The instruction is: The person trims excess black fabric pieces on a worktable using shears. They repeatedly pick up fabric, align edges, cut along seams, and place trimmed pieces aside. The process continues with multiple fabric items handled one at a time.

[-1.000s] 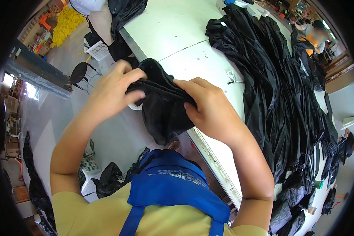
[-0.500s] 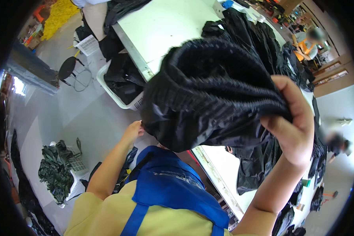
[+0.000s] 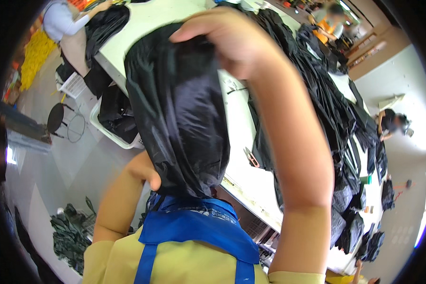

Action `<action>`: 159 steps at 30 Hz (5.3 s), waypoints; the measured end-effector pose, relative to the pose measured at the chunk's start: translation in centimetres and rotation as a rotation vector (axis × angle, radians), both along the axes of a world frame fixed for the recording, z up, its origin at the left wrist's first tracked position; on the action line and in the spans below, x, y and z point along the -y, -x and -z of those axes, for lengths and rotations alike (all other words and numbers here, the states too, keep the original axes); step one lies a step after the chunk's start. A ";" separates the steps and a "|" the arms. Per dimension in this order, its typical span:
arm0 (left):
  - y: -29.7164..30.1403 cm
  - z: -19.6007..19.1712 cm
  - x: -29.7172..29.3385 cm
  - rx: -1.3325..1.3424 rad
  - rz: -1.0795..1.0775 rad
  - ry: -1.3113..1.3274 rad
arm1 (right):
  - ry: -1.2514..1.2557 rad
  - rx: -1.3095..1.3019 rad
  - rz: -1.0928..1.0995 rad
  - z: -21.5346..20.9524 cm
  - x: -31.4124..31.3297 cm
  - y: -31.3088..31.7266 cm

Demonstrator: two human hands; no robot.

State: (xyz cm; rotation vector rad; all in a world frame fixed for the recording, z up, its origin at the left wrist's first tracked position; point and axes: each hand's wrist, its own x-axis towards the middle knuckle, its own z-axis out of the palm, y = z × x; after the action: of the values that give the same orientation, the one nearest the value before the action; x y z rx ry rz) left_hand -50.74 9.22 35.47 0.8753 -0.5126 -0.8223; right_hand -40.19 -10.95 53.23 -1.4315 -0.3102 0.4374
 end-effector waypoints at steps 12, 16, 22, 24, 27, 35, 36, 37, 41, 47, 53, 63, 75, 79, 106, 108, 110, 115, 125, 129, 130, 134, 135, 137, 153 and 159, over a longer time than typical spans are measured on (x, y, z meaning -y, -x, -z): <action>3.3 -1.9 3.9 -0.475 -0.473 -0.163 | 1.310 0.355 0.600 36.7 19.3 14.7; 3.8 -2.7 4.7 -0.463 -0.480 -0.101 | 1.428 0.178 0.647 38.8 18.4 20.4; 3.6 -2.6 5.9 -0.412 -0.438 -0.083 | 1.369 0.144 0.557 41.0 20.6 19.3; 3.6 -2.7 6.1 -0.386 -0.455 -0.103 | 1.213 0.038 0.604 40.1 21.1 19.3; 3.5 -2.5 6.1 -0.378 -0.468 -0.084 | 0.116 -0.388 0.868 34.3 18.8 19.8; 3.5 -2.3 6.2 -0.352 -0.486 -0.106 | -0.235 -0.074 0.727 19.9 12.3 18.3; 3.6 -2.3 6.1 -0.338 -0.501 -0.104 | -0.133 -0.046 0.660 18.1 11.8 18.9; 3.6 -2.2 6.0 -0.324 -0.512 -0.104 | 0.108 0.108 0.686 17.5 11.0 19.6; 3.7 -2.4 6.1 -0.334 -0.552 -0.082 | 0.592 0.549 0.556 14.3 8.4 20.1; 4.2 -2.3 6.2 -0.360 -0.551 -0.093 | 0.700 0.486 0.621 15.2 6.8 19.7; 4.3 -2.2 6.4 -0.399 -0.544 -0.079 | 0.652 0.460 0.649 15.4 6.4 19.6; 4.7 -2.1 6.6 -0.330 -0.559 -0.146 | 0.626 0.492 0.690 15.9 6.2 19.7; 4.7 -2.5 6.6 -0.353 -0.503 -0.127 | 0.628 0.618 0.719 16.6 6.1 19.2; 4.7 -3.0 6.5 -0.406 -0.488 -0.101 | 0.571 0.670 0.744 16.2 7.0 19.5; 4.7 -2.5 6.1 -0.376 -0.430 -0.119 | 0.469 0.625 0.382 16.2 9.0 19.8; 4.8 -2.8 6.1 -0.406 -0.411 -0.110 | 0.488 0.657 0.396 16.3 8.9 20.0; 4.8 -2.8 6.1 -0.418 -0.400 -0.103 | 0.511 0.708 0.420 16.4 8.7 20.0; 4.8 -2.8 6.1 -0.420 -0.395 -0.096 | 0.574 0.826 0.465 16.6 8.5 20.1; 5.0 -3.2 6.2 -0.431 -0.386 -0.080 | 0.553 0.837 0.520 17.1 7.6 20.3; 5.1 -3.1 6.1 -0.414 -0.388 -0.086 | 0.503 0.788 0.499 17.3 7.6 20.3; 5.0 -3.1 6.1 -0.411 -0.385 -0.089 | 0.477 0.768 0.494 17.3 7.6 20.2; 5.1 -3.1 6.2 -0.410 -0.394 -0.082 | 0.429 0.771 0.465 18.0 8.0 20.3; 5.2 -3.1 6.1 -0.412 -0.394 -0.082 | 0.441 0.786 0.466 17.9 8.0 20.3; 5.2 -3.1 6.0 -0.414 -0.392 -0.080 | 0.465 0.797 0.468 17.6 7.9 20.3; 4.6 -0.9 4.0 0.532 -0.332 -0.593 | -0.057 0.025 0.503 15.1 9.9 13.6; -0.5 -2.8 4.4 0.608 -0.270 -0.670 | -0.485 -0.045 0.288 12.4 7.7 11.2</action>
State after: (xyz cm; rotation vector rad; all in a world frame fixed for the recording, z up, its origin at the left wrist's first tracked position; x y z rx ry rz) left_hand -50.23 4.82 38.28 1.7993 -0.6340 -0.4611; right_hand -51.38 -18.65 40.80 -0.9700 -0.1541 0.1427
